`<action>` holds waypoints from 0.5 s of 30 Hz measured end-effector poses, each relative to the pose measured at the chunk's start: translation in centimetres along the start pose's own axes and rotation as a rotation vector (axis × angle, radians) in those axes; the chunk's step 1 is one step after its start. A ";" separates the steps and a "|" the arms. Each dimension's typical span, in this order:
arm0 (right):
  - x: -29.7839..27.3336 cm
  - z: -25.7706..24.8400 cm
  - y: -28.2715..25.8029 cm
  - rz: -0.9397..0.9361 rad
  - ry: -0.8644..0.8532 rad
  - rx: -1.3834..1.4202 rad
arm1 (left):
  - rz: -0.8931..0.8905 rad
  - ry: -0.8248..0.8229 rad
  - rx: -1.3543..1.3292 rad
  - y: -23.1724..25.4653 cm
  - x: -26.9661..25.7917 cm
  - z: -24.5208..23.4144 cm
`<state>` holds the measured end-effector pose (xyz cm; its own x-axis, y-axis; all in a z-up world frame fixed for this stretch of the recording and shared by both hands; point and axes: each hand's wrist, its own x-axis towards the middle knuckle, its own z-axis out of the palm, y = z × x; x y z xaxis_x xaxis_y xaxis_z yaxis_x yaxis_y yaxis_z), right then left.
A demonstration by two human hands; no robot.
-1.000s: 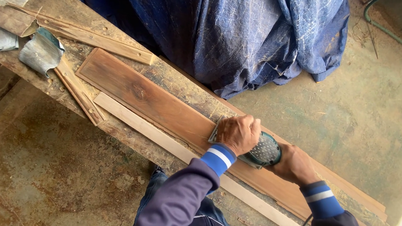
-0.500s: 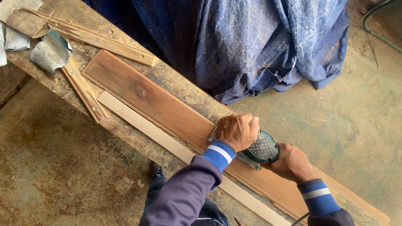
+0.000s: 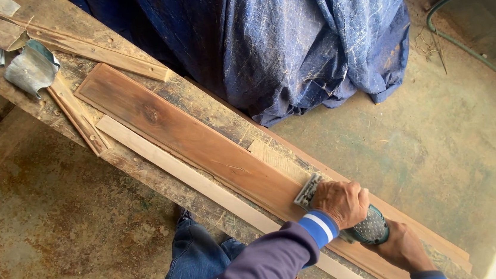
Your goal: Sanding a long wooden board using an electric orbital sander.
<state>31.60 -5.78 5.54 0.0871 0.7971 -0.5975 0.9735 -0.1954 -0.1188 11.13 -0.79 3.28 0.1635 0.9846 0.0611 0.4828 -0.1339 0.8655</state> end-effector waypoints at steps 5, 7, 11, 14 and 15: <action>-0.3 0.0 0.0 0.016 0.010 -0.055 | -0.001 0.005 -0.033 0.2 -0.6 0.2; -0.1 -0.3 -1.1 0.023 0.006 -0.067 | -0.007 -0.004 -0.037 -0.2 -0.4 -0.5; 2.3 0.1 -2.9 -0.031 -0.023 -0.028 | -0.018 0.043 -0.038 -1.9 1.0 -3.2; 3.9 -0.3 -5.2 -0.097 -0.036 -0.009 | -0.043 0.020 -0.017 -3.3 2.0 -6.3; 4.4 -0.8 -6.5 -0.132 -0.033 -0.012 | -0.072 -0.012 0.004 -3.7 2.4 -7.4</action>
<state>25.84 -0.49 4.34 -0.0485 0.7959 -0.6035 0.9786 -0.0831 -0.1883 3.38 2.89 3.84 0.1389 0.9903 -0.0072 0.4970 -0.0634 0.8655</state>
